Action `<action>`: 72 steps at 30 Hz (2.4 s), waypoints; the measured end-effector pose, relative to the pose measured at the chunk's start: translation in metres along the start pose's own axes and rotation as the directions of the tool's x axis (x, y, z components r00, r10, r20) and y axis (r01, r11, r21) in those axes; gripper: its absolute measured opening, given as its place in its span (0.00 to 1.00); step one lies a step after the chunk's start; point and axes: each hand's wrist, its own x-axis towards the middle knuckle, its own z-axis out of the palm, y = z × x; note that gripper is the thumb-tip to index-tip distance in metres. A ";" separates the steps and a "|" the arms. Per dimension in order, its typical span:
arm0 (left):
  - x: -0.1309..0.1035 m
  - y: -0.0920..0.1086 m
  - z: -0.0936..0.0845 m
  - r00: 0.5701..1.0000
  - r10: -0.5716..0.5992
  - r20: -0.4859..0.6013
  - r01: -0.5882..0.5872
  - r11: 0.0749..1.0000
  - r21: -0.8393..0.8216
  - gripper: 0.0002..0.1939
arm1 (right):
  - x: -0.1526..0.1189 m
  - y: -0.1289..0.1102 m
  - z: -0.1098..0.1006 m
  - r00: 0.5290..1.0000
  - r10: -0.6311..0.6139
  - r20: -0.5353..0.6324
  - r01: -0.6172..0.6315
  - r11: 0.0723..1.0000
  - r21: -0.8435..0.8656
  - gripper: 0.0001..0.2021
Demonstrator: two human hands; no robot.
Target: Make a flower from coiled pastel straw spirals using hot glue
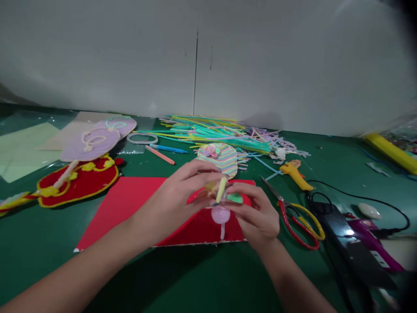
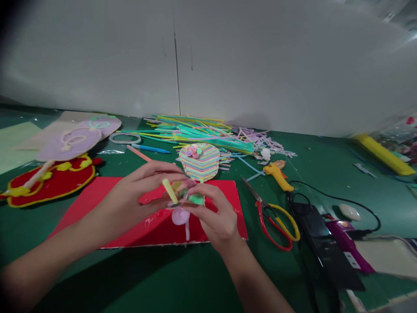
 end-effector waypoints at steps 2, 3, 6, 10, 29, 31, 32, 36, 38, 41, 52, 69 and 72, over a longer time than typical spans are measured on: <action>0.001 -0.002 -0.001 0.998 -0.041 0.039 0.043 0.997 -0.058 0.17 | -0.002 0.002 -0.001 0.998 -0.028 0.051 0.028 1.000 0.008 0.16; 0.001 -0.002 -0.001 0.995 -0.071 0.071 0.078 0.992 -0.099 0.16 | -0.003 0.002 -0.001 0.997 -0.030 0.066 0.029 0.999 0.019 0.17; 0.001 -0.004 -0.004 0.971 -0.180 0.158 0.214 0.947 -0.238 0.15 | -0.002 0.002 -0.002 0.997 -0.023 0.075 0.018 0.998 0.060 0.16; 0.000 -0.007 -0.006 0.945 -0.239 0.221 0.307 0.883 -0.356 0.21 | 0.002 -0.001 -0.001 0.997 -0.052 0.058 0.045 0.993 0.105 0.12; -0.006 -0.012 0.016 0.980 -0.184 -0.069 0.160 0.950 -0.268 0.25 | -0.007 0.017 0.009 0.680 0.689 0.250 -0.718 0.557 0.417 0.12; -0.006 -0.014 0.017 0.979 -0.185 -0.083 0.163 0.961 -0.222 0.24 | -0.008 0.016 0.011 0.639 0.698 0.322 -0.744 0.454 0.491 0.14; -0.007 -0.014 0.018 0.979 -0.187 -0.086 0.166 0.964 -0.206 0.24 | -0.008 0.015 0.011 0.631 0.697 0.341 -0.745 0.422 0.516 0.15; -0.008 -0.015 0.020 0.980 -0.185 -0.072 0.170 0.969 -0.179 0.24 | -0.007 0.011 0.016 0.596 0.742 0.308 -0.752 0.381 0.538 0.13; -0.008 -0.014 0.021 0.980 -0.191 -0.059 0.177 0.966 -0.189 0.24 | -0.007 0.011 0.018 0.568 0.761 0.312 -0.768 0.354 0.534 0.13; -0.009 -0.013 0.025 0.973 -0.223 -0.060 0.203 0.948 -0.244 0.23 | -0.009 0.012 0.021 0.558 0.758 0.337 -0.777 0.336 0.532 0.10; -0.011 -0.015 0.035 0.922 -0.367 -0.124 0.288 0.863 -0.414 0.27 | -0.004 0.007 0.022 0.632 0.754 0.180 -0.745 0.526 0.411 0.07; -0.005 -0.015 0.035 0.872 -0.489 -0.010 0.378 0.687 -0.621 0.31 | -0.009 0.007 0.021 0.717 0.669 0.193 -0.694 0.661 0.286 0.05; -0.005 -0.017 0.034 0.846 -0.533 -0.023 0.397 0.658 -0.640 0.30 | -0.002 0.001 0.000 0.698 0.699 0.157 -0.715 0.669 0.202 0.12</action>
